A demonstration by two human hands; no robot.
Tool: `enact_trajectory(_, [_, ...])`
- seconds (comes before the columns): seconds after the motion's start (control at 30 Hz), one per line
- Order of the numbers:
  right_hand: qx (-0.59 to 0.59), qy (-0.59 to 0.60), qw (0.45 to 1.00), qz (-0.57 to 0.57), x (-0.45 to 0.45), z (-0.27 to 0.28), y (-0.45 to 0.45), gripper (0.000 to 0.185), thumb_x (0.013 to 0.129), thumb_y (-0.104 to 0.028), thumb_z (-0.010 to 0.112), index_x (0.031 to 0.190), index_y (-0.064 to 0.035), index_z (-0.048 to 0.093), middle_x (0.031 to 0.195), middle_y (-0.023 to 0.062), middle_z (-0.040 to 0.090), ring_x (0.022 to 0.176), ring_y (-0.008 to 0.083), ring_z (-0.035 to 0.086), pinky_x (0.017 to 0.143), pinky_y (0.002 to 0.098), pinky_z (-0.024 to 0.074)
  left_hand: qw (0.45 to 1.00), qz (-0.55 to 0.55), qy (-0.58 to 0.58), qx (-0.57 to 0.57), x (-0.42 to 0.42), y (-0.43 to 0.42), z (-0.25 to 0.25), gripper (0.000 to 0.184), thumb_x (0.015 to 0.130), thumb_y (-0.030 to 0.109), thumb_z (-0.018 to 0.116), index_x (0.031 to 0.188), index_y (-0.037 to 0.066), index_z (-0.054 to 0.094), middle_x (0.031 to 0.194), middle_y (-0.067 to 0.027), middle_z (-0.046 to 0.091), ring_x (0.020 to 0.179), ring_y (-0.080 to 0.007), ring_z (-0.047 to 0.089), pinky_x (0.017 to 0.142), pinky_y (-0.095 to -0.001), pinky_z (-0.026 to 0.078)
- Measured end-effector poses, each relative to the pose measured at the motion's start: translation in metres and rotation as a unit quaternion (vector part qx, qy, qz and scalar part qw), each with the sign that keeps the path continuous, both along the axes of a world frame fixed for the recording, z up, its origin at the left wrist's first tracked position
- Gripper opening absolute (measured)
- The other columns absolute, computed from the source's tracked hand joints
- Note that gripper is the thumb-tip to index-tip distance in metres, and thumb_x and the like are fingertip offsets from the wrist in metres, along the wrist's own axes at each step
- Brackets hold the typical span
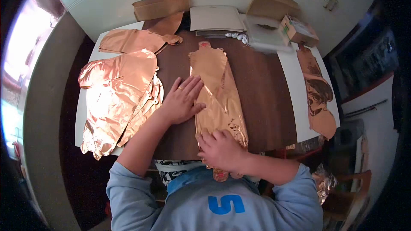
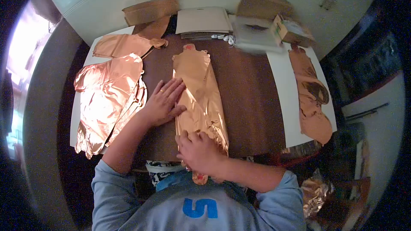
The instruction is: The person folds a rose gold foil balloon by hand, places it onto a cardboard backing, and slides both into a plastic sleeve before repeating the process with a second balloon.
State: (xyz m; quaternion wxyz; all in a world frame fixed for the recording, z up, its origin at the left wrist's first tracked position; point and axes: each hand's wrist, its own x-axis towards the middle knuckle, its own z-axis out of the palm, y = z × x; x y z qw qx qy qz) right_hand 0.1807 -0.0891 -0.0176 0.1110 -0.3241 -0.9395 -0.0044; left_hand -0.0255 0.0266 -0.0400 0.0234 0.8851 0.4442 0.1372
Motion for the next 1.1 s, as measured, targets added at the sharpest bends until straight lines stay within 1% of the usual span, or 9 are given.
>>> enact_trajectory(0.2, [-0.008, -0.023, 1.0, 0.004, 0.009, 0.006, -0.023, 0.064, 0.084, -0.047, 0.065, 0.129, -0.0038, 0.058, 0.121, 0.0157, 0.055, 0.101, 0.0292, 0.051, 0.08, 0.0426, 0.0461, 0.999, 0.012, -0.03, -0.028, -0.004, 0.036, -0.003, 0.069, 0.094, 0.047, 0.055, 0.146, 0.004, 0.038, 0.154, -0.0166, 0.036, 0.143, -0.0315, 0.032, 0.117, -0.0539, 0.021])
enact_trajectory(0.3, [-0.073, 0.025, 0.997, 0.007, 0.013, 0.013, -0.018, 0.059, 0.085, -0.043, 0.065, 0.129, -0.0045, 0.058, 0.121, 0.0152, 0.056, 0.103, 0.0296, 0.051, 0.081, 0.0429, 0.0477, 0.998, 0.024, -0.049, -0.011, -0.001, 0.037, 0.0, 0.07, 0.094, 0.046, 0.056, 0.145, 0.003, 0.039, 0.153, -0.0178, 0.036, 0.143, -0.033, 0.033, 0.117, -0.054, 0.022])
enact_trajectory(0.4, [-0.219, 0.168, 0.961, 0.022, 0.026, 0.009, 0.006, 0.052, 0.088, -0.036, 0.064, 0.128, -0.0039, 0.057, 0.121, 0.0139, 0.056, 0.108, 0.0313, 0.052, 0.083, 0.0453, 0.0491, 0.998, 0.029, -0.05, 0.037, 0.007, 0.015, 0.016, 0.074, 0.093, 0.046, 0.058, 0.147, 0.001, 0.036, 0.153, -0.0212, 0.034, 0.143, -0.0377, 0.031, 0.116, -0.0549, 0.022])
enact_trajectory(0.5, [-0.153, 0.226, 0.961, -0.046, 0.05, 0.023, 0.045, 0.047, 0.089, -0.029, 0.062, 0.128, -0.0034, 0.056, 0.12, 0.0115, 0.057, 0.114, 0.0328, 0.051, 0.09, 0.049, 0.0469, 0.997, 0.006, -0.066, 0.026, 0.019, -0.026, 0.031, 0.08, 0.091, 0.05, 0.058, 0.147, -0.001, 0.034, 0.153, -0.0244, 0.032, 0.143, -0.0424, 0.029, 0.117, -0.0555, 0.021])
enact_trajectory(0.57, [-0.072, 0.101, 0.987, -0.099, 0.063, 0.029, 0.077, 0.051, 0.09, -0.03, 0.063, 0.131, -0.0016, 0.054, 0.133, 0.0167, 0.053, 0.124, 0.0375, 0.047, 0.103, 0.0513, 0.039, 0.998, -0.008, -0.062, 0.0, 0.025, -0.045, 0.026, 0.085, 0.089, 0.054, 0.058, 0.147, -0.003, 0.033, 0.153, -0.0262, 0.031, 0.142, -0.0445, 0.028, 0.116, -0.0557, 0.02])
enact_trajectory(0.67, [0.007, 0.041, 0.995, -0.088, 0.077, -0.013, 0.112, 0.06, 0.09, -0.032, 0.062, 0.138, 0.0011, 0.048, 0.146, 0.0195, 0.044, 0.136, 0.0393, 0.038, 0.113, 0.0509, 0.0308, 1.0, -0.01, -0.023, 0.001, 0.027, -0.052, 0.006, 0.089, 0.088, 0.06, 0.055, 0.147, -0.003, 0.034, 0.152, -0.0287, 0.03, 0.142, -0.0468, 0.027, 0.116, -0.057, 0.02])
enact_trajectory(0.87, [-0.094, -0.016, 0.99, -0.105, 0.073, -0.008, 0.112, 0.076, 0.094, -0.044, 0.055, 0.15, 0.0007, 0.03, 0.157, 0.0192, 0.029, 0.146, 0.0374, 0.024, 0.119, 0.0532, 0.0149, 0.999, 0.005, 0.007, -0.038, 0.028, -0.052, 0.007, 0.091, 0.091, 0.064, 0.048, 0.148, -0.004, 0.03, 0.153, -0.0344, 0.025, 0.142, -0.0517, 0.023, 0.113, -0.0617, 0.02])
enact_trajectory(0.97, [-0.109, -0.009, 0.989, -0.1, 0.074, -0.006, 0.111, 0.077, 0.094, -0.046, 0.053, 0.15, 0.001, 0.029, 0.158, 0.0191, 0.026, 0.147, 0.0366, 0.02, 0.119, 0.055, 0.013, 0.999, 0.01, 0.023, -0.033, 0.029, -0.053, 0.012, 0.093, 0.088, 0.065, 0.052, 0.148, -0.003, 0.032, 0.153, -0.0323, 0.027, 0.143, -0.0498, 0.023, 0.115, -0.0584, 0.021])
enact_trajectory(1.1, [-0.124, -0.076, 0.986, -0.084, 0.077, 0.008, 0.087, 0.079, 0.094, -0.049, 0.053, 0.151, 0.0005, 0.029, 0.16, 0.0191, 0.022, 0.149, 0.0358, 0.017, 0.119, 0.0566, 0.0112, 0.999, 0.0, -0.013, -0.048, 0.028, -0.052, 0.012, 0.094, 0.089, 0.067, 0.049, 0.15, -0.001, 0.029, 0.153, -0.0348, 0.024, 0.142, -0.0524, 0.023, 0.113, -0.0625, 0.022])
